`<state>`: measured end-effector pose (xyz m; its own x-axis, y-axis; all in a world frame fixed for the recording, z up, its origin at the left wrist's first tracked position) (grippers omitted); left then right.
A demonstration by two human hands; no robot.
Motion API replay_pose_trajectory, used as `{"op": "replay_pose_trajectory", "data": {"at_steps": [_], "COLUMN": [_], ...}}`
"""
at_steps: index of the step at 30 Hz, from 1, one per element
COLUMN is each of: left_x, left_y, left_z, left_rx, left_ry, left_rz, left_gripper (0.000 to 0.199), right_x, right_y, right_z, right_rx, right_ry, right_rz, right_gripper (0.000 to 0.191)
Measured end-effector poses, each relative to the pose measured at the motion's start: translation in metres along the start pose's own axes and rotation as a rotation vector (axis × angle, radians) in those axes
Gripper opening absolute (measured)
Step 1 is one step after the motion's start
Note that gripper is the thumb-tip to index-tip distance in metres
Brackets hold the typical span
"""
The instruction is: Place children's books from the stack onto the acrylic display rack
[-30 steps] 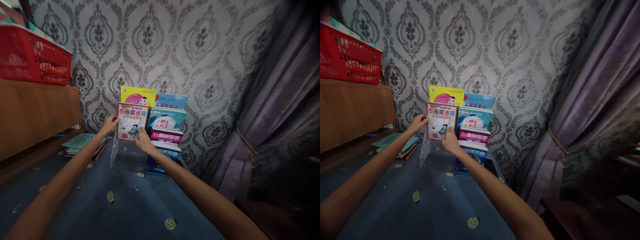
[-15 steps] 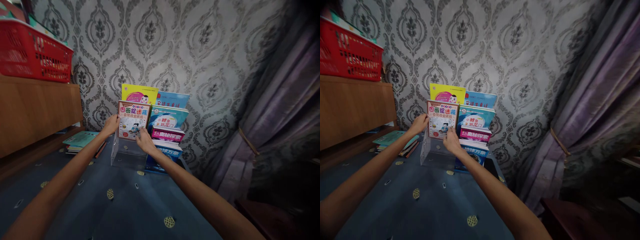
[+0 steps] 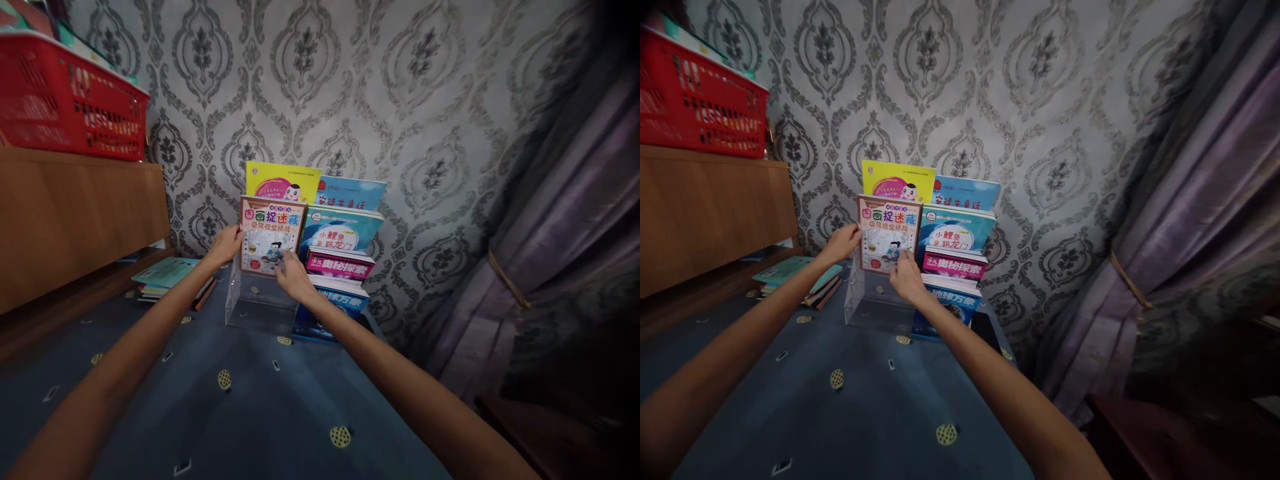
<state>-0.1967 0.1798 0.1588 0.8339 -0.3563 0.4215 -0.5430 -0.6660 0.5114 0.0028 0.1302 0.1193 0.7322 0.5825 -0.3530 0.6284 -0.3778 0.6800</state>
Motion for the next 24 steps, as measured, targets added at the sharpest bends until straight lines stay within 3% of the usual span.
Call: {"op": "replay_pose_trajectory", "data": {"at_steps": [10,24], "left_x": [-0.015,-0.018], "left_y": [-0.008,-0.001], "left_z": [-0.005,-0.003], "left_rx": [-0.072,-0.059], "left_ry": [0.014,-0.004], "left_rz": [0.235,0.274], "left_gripper": [0.022,0.029], "right_x": [0.002,0.004], "right_y": [-0.009,-0.015], "right_z": [0.0,0.003], "right_rx": [-0.015,-0.025], "right_ry": [0.035,0.053], "right_rz": [-0.016,-0.04], "right_gripper": [0.05,0.052]}}
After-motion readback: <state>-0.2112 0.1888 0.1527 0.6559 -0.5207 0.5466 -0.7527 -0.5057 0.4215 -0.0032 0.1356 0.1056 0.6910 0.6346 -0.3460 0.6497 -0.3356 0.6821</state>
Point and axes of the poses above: each hand's wrist, its own z-axis away from the middle knuckle, its own y-axis out of the back of the hand, x = y × z, the point moved 10 cm from there along -z, towards the middle knuckle, and after that the axes turned 9 degrees about x, right-handed, at the moved point
